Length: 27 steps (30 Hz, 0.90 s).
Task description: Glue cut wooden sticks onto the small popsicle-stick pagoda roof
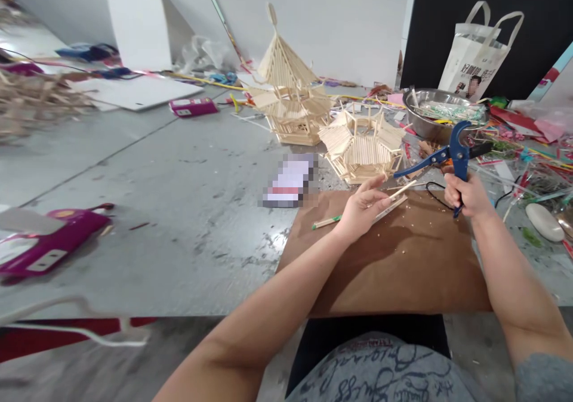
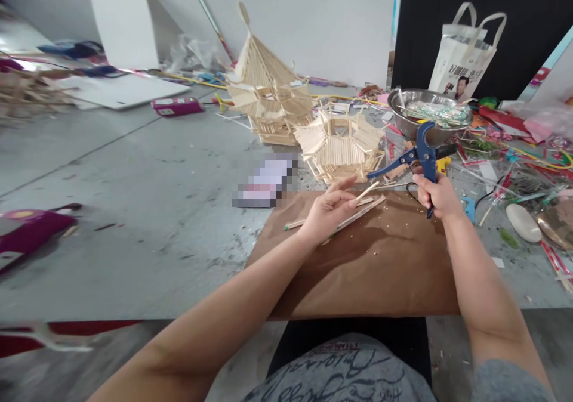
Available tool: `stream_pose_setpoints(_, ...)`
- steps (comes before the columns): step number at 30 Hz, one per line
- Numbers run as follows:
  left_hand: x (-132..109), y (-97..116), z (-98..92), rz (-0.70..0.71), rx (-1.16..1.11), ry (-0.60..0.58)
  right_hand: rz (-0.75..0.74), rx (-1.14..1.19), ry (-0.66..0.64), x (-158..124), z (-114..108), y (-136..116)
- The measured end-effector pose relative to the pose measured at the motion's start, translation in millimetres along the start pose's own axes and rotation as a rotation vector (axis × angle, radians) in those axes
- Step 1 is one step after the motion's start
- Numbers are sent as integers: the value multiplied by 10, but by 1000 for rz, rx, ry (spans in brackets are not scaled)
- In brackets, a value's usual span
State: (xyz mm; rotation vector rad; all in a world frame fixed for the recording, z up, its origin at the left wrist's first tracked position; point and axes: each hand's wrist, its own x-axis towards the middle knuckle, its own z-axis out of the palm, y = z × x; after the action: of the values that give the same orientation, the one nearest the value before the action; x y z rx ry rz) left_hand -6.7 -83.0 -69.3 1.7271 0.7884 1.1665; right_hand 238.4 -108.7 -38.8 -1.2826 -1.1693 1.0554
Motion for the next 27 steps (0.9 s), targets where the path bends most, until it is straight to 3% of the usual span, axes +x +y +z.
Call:
stream_pose_setpoints(3,-12,2,11,-25,-37,-59,77,173,-184,-33,102,25)
stream_pose_setpoints(6,-9,-7,28,-100,-122,-86,133,188,-255,-32,185,64)
stream_pose_setpoints(11,-11,-3,120,-248,-313,-148,91,321,-154,5,281,154)
stream_pose_setpoints(18,46,131,264,-351,-382,-206,100,435,-273,-74,379,133)
stream_pose_setpoints(22,223,232,256,-366,-576,-170,56,370,-196,-102,342,23)
stream_pose_setpoints(27,415,155,271,-440,-550,-73,16,173,-71,-64,247,-16)
